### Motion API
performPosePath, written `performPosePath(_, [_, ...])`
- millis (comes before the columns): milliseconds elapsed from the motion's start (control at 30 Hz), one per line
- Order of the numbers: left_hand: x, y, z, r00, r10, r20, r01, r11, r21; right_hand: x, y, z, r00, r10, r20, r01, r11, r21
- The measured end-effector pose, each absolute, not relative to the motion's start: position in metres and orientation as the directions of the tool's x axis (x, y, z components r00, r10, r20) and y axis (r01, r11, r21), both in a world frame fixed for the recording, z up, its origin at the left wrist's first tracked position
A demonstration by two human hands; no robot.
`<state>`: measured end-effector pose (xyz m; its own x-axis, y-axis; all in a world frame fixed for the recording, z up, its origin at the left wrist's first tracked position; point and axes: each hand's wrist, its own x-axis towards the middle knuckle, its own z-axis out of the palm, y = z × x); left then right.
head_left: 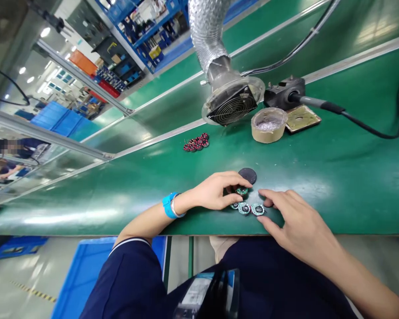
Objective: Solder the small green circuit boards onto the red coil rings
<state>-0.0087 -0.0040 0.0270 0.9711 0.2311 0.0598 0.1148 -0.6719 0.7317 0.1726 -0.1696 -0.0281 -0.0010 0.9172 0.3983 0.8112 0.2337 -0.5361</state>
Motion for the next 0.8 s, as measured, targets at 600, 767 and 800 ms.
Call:
performPosePath(600, [-0.003, -0.065, -0.005, 0.903, 0.416, 0.106, 0.398, -0.903, 0.162, 0.212, -0.154, -0.029, 0.013, 0.929, 0.369, 0.772, 0.226, -0.595])
performPosePath(767, [-0.035, -0.043, 0.004, 0.809, 0.56, 0.177, 0.533, -0.827, 0.178, 0.248, -0.164, -0.044, 0.119, 0.955, 0.272, 0.784, 0.078, -0.615])
performPosePath(800, [-0.044, -0.028, 0.009, 0.763, 0.617, 0.19, 0.59, -0.786, 0.182, 0.252, -0.166, -0.05, 0.142, 0.959, 0.247, 0.764, 0.052, -0.643])
